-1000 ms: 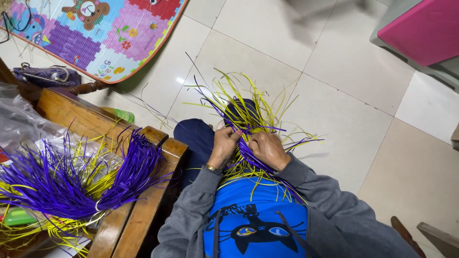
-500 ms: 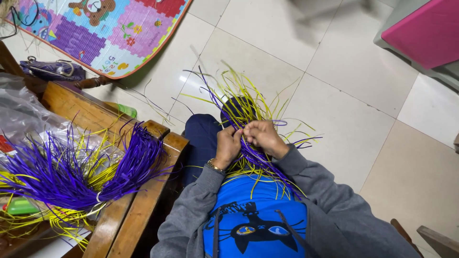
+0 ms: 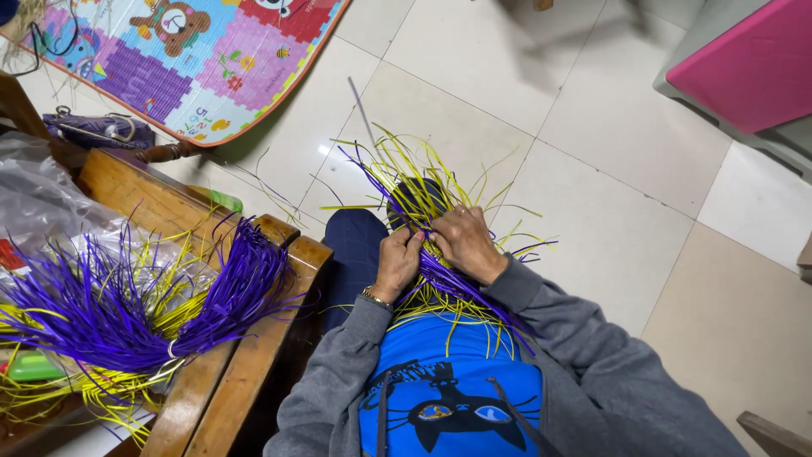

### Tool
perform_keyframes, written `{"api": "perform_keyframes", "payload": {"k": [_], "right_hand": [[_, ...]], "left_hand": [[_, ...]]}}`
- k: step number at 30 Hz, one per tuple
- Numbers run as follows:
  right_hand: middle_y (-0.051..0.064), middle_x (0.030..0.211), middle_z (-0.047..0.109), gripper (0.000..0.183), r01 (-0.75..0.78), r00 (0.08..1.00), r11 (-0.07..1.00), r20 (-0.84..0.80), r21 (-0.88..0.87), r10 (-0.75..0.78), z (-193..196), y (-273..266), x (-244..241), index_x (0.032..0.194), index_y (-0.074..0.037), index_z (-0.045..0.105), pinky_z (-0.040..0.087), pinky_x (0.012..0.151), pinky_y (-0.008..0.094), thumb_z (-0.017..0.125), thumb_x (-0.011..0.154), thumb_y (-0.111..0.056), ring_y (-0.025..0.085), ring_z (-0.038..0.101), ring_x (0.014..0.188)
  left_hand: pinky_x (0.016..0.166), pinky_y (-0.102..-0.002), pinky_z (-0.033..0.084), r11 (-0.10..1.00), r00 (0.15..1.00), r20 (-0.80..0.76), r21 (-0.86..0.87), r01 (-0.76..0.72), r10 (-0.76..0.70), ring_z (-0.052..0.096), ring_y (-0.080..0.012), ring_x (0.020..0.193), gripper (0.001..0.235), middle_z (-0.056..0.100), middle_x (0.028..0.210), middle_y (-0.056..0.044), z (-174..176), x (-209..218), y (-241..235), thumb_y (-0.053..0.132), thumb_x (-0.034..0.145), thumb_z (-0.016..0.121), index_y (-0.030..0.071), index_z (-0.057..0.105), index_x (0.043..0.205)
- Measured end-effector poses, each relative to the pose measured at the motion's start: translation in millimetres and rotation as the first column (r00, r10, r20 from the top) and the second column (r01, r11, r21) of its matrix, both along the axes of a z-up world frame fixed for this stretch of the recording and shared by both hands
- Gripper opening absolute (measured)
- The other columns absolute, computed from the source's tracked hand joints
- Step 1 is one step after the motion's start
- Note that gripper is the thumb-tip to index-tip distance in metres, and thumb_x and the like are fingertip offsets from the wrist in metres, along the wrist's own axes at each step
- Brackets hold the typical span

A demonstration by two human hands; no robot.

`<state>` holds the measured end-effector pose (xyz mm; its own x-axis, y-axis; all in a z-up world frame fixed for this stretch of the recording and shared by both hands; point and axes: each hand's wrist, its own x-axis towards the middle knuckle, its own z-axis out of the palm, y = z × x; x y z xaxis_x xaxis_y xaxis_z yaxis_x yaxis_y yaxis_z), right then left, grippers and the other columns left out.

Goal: Weaving purple and yellow plastic strips together to create a patterned craft item

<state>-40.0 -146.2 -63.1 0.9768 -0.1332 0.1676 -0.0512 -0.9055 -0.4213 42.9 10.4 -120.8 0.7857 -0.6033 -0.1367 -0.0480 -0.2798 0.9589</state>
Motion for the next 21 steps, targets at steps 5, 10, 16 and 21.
{"api": "perform_keyframes", "payload": {"k": [5, 10, 16, 21], "right_hand": [[0.012, 0.079, 0.066, 0.014, 0.074, 0.997, 0.959, 0.006, 0.272, -0.078, 16.0, 12.4, -9.5, 0.101, -0.008, 0.069, 0.054, 0.068, 0.036, 0.060, 0.091, -0.013, 0.029, 0.066, 0.075], [0.014, 0.078, 0.071, 0.014, 0.059, 0.997, 0.958, -0.057, 0.280, -0.045, 6.0, 26.5, -28.0, 0.101, -0.007, 0.069, 0.059, 0.061, 0.036, 0.061, 0.091, -0.011, 0.028, 0.071, 0.070], [0.017, 0.071, 0.068, 0.008, 0.065, 0.998, 0.933, -0.023, 0.355, -0.061, 13.7, 54.0, -25.7, 0.094, -0.006, 0.065, 0.057, 0.058, 0.046, 0.060, 0.088, -0.008, 0.037, 0.069, 0.071], [0.017, 0.073, 0.067, 0.013, -0.047, 0.996, 0.847, -0.043, 0.529, 0.081, 29.9, 44.9, -18.9, 0.092, -0.006, 0.070, 0.056, 0.066, 0.042, 0.057, 0.091, -0.010, 0.033, 0.067, 0.072]], "left_hand": [[0.055, -0.033, 0.044, 0.996, 0.992, -0.099, 0.035, -0.077, 0.080, 0.051, -0.0154, 0.060, 0.027, 0.059, 0.057, -0.012, 28.2, 0.5, -5.0, 0.021, 0.089, 0.060, 0.005, 0.066, 0.068], [0.053, -0.031, 0.041, 0.987, 0.946, -0.282, 0.028, -0.159, 0.161, 0.048, -0.0145, 0.057, 0.027, 0.054, 0.053, -0.003, -2.4, 3.2, -5.9, 0.021, 0.085, 0.060, 0.008, 0.064, 0.062], [0.046, -0.027, 0.041, 0.981, 0.926, -0.326, 0.014, -0.194, 0.188, 0.049, -0.0108, 0.056, 0.023, 0.056, 0.053, -0.002, -6.7, 6.0, -4.9, 0.018, 0.084, 0.061, 0.007, 0.068, 0.066], [0.049, -0.037, 0.046, 0.991, 0.985, -0.161, 0.121, -0.049, 0.069, 0.060, -0.0194, 0.060, 0.017, 0.065, 0.063, -0.019, 2.1, 8.6, -4.7, 0.014, 0.083, 0.065, -0.001, 0.071, 0.079]]}}
